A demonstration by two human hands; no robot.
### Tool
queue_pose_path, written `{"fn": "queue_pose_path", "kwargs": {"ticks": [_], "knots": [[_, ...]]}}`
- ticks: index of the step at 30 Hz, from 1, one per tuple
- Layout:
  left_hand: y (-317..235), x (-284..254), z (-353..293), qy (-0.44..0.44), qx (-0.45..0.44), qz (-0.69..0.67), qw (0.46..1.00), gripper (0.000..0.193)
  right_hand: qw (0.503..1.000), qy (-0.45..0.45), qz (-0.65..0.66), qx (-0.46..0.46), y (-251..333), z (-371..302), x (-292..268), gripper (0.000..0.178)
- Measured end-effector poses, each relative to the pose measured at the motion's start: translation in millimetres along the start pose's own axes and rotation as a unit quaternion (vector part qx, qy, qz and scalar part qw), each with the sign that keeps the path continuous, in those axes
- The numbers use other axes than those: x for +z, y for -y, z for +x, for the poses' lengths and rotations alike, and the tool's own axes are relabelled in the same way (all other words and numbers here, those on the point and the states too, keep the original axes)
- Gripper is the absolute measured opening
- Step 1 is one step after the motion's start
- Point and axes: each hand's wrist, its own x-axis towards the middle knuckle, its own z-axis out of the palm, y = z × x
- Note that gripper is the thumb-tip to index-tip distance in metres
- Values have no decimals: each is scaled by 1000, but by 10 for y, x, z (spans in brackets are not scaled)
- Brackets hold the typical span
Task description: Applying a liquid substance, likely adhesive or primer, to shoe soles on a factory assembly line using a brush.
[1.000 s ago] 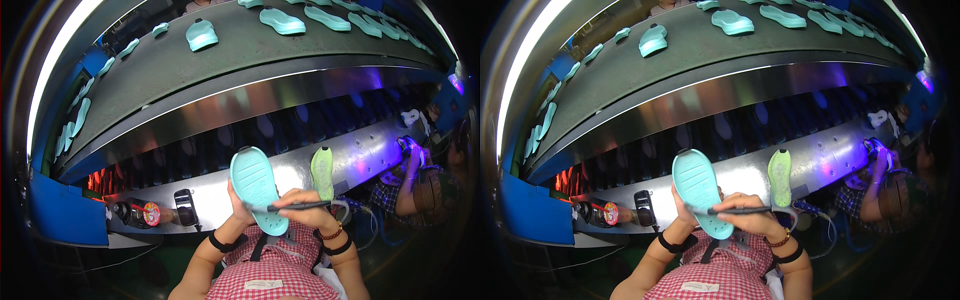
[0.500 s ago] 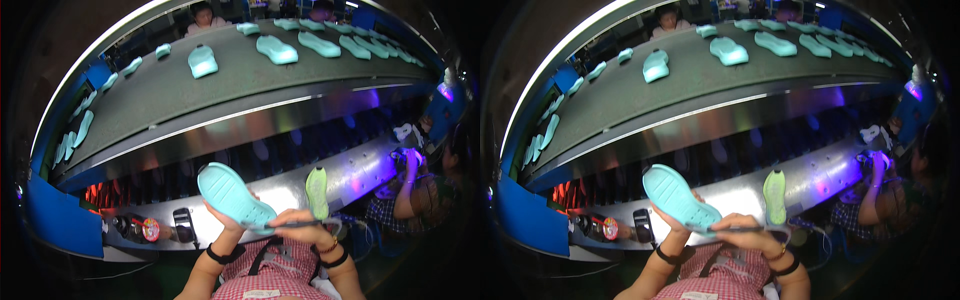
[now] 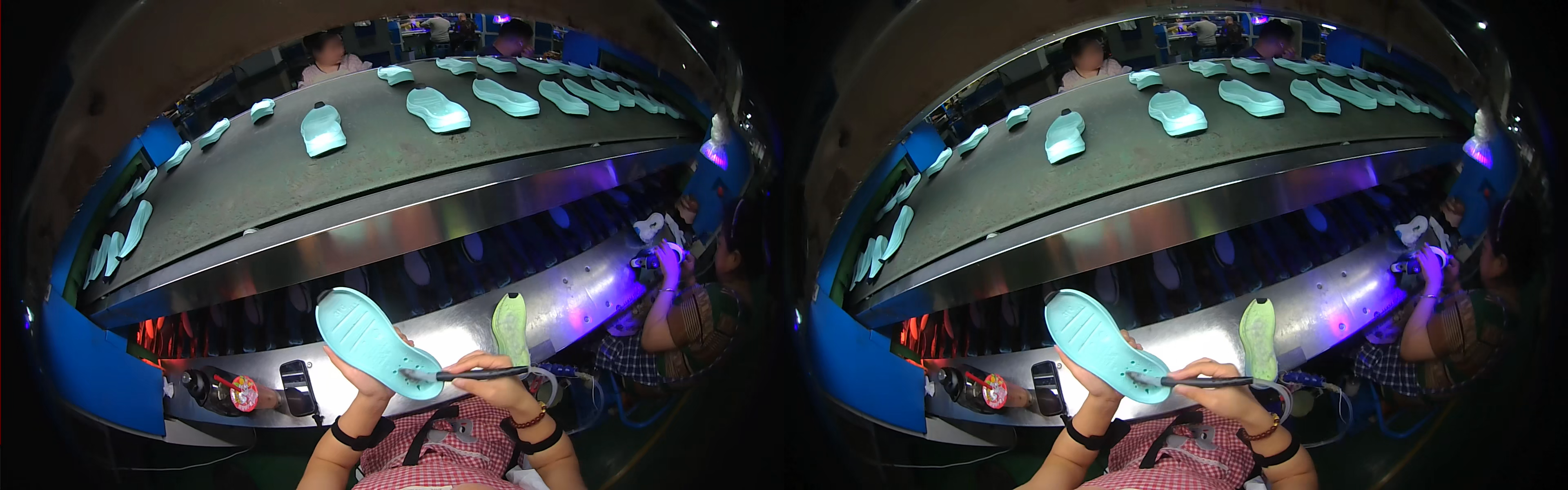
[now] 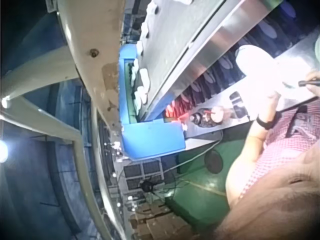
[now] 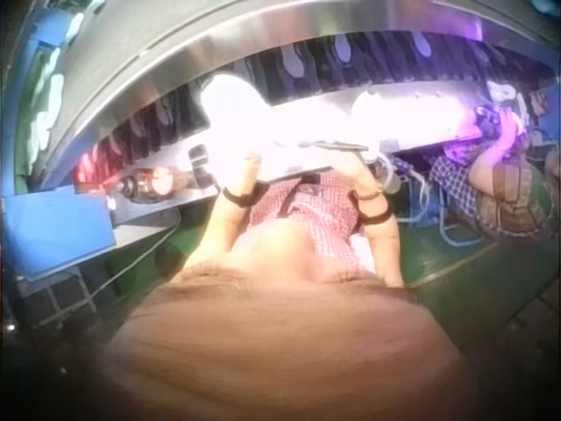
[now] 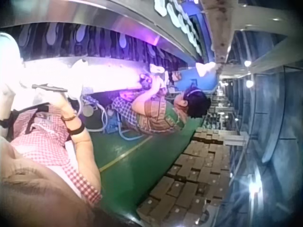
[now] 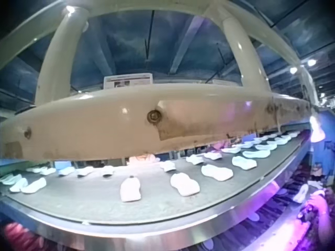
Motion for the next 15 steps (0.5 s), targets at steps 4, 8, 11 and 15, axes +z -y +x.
{"fn": "queue_pose_path", "kwargs": {"ticks": [4,8,11,15], "knots": [[-27,-46,2,17,8,18,1000,88,980,161,-25,-115,58,-61,7,22],[-9,-55,-13,17,1,-7,1000,89,1000,19,-7,-18,5,-27,6,21],[-25,-28,14,38,30,34,998,90,987,112,-39,-108,43,-64,43,19],[-56,-62,4,42,37,63,996,91,995,52,81,-15,-32,-87,-15,23]]}}
